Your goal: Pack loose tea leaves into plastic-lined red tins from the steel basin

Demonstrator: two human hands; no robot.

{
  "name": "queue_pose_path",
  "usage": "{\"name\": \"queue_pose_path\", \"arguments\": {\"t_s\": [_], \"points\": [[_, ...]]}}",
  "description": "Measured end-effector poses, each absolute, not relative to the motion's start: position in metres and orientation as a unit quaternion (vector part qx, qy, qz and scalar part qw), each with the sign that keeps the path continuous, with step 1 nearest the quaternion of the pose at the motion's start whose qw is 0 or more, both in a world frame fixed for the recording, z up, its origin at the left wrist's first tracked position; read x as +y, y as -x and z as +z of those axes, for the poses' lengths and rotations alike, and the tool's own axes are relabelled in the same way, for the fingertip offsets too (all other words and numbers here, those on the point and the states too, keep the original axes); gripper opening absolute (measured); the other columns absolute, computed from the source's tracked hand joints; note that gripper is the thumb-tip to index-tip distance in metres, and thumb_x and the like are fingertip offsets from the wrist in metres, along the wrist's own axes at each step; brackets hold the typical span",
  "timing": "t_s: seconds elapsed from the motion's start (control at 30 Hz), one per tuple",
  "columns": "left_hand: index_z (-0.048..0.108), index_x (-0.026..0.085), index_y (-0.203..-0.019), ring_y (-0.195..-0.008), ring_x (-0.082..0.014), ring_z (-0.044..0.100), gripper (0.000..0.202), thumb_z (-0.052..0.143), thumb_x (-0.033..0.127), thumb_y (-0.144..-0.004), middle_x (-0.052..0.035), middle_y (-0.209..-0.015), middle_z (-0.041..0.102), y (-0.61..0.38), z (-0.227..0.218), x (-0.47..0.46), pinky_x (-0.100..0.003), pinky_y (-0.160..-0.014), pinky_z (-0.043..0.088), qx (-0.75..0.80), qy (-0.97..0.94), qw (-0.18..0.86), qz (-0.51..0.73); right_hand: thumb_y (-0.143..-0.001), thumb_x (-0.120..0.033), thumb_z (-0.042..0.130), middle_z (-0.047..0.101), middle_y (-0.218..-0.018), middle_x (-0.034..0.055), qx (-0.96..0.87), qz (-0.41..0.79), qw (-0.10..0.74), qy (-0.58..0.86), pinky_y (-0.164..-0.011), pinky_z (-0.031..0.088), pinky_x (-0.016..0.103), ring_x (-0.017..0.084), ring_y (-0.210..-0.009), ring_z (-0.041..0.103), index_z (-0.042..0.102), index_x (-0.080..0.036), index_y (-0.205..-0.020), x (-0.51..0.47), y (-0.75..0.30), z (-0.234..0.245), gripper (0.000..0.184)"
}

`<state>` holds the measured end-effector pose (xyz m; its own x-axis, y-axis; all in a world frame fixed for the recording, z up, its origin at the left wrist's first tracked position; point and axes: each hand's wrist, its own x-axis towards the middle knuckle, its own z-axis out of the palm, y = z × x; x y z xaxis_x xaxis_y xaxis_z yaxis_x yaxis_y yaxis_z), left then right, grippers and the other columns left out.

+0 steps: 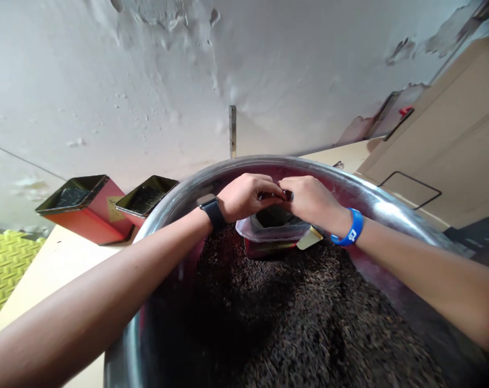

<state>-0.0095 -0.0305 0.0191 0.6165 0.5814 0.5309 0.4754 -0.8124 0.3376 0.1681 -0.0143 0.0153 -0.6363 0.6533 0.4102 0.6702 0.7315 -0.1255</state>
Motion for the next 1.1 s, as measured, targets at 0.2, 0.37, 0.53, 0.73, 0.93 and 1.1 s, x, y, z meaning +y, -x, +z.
{"name": "queue_pose_path", "arguments": {"t_s": [0.2, 0.37, 0.53, 0.73, 0.93, 1.1], "points": [[0.067, 0.018, -0.089, -0.066, -0.0081, 0.052, 0.019, 0.053, 0.028, -0.08, -0.0025, -0.077, 0.062, 0.02, 0.029, -0.029, -0.021, -0.061, 0.04, 0.339, -0.864, 0.091, 0.361, -0.077, -0.035, 0.051, 0.058, -0.068, 0.0012, -0.894, -0.041, 0.252, 0.367, -0.054, 0.029, 0.026, 0.012, -0.059, 0.048, 0.06, -0.018, -0.072, -0.012, -0.172, 0.022, 0.019], [0.067, 0.018, -0.089, -0.067, -0.0087, 0.052, 0.019, 0.055, 0.029, -0.078, -0.0026, -0.077, 0.062, 0.022, 0.024, -0.025, -0.021, -0.062, 0.04, 0.346, -0.864, 0.095, 0.353, -0.076, -0.032, 0.051, 0.06, -0.071, 0.0008, -0.889, -0.033, 0.267, 0.37, -0.057, 0.033, 0.025, 0.012, -0.062, 0.05, 0.062, -0.02, -0.074, -0.01, -0.173, 0.023, 0.017], [0.067, 0.018, -0.087, -0.067, -0.0086, 0.052, 0.017, 0.056, 0.026, -0.078, -0.0022, -0.075, 0.061, 0.019, 0.021, -0.024, -0.021, -0.063, 0.04, 0.336, -0.872, 0.092, 0.344, -0.076, -0.028, 0.05, 0.06, -0.069, 0.0003, -0.89, -0.036, 0.263, 0.371, -0.058, 0.033, 0.025, 0.012, -0.062, 0.05, 0.062, -0.02, -0.073, -0.013, -0.171, 0.023, 0.015], [0.066, 0.018, -0.087, -0.067, -0.0084, 0.052, 0.016, 0.054, 0.025, -0.078, -0.0016, -0.076, 0.061, 0.019, 0.022, -0.027, -0.022, -0.063, 0.041, 0.34, -0.871, 0.091, 0.343, -0.076, -0.03, 0.051, 0.06, -0.07, 0.0002, -0.894, -0.011, 0.264, 0.361, -0.056, 0.032, 0.025, 0.011, -0.062, 0.049, 0.061, -0.019, -0.074, -0.013, -0.171, 0.024, 0.015], [0.064, 0.016, -0.086, -0.065, -0.0082, 0.051, 0.017, 0.053, 0.024, -0.077, -0.0014, -0.075, 0.061, 0.019, 0.024, -0.028, -0.022, -0.06, 0.04, 0.367, -0.856, 0.102, 0.35, -0.075, -0.03, 0.053, 0.058, -0.067, 0.0005, -0.899, 0.071, 0.281, 0.33, -0.057, 0.034, 0.025, 0.011, -0.061, 0.048, 0.058, -0.017, -0.069, -0.015, -0.168, 0.026, 0.015], [0.064, 0.015, -0.085, -0.062, -0.008, 0.05, 0.021, 0.052, 0.031, -0.078, -0.0019, -0.075, 0.062, 0.023, 0.029, -0.029, -0.021, -0.058, 0.04, 0.391, -0.837, 0.112, 0.366, -0.075, -0.039, 0.054, 0.059, -0.074, 0.0016, -0.858, 0.268, 0.312, 0.308, -0.059, 0.039, 0.026, 0.013, -0.066, 0.052, 0.058, -0.017, -0.08, -0.015, -0.167, 0.032, 0.023]]}}
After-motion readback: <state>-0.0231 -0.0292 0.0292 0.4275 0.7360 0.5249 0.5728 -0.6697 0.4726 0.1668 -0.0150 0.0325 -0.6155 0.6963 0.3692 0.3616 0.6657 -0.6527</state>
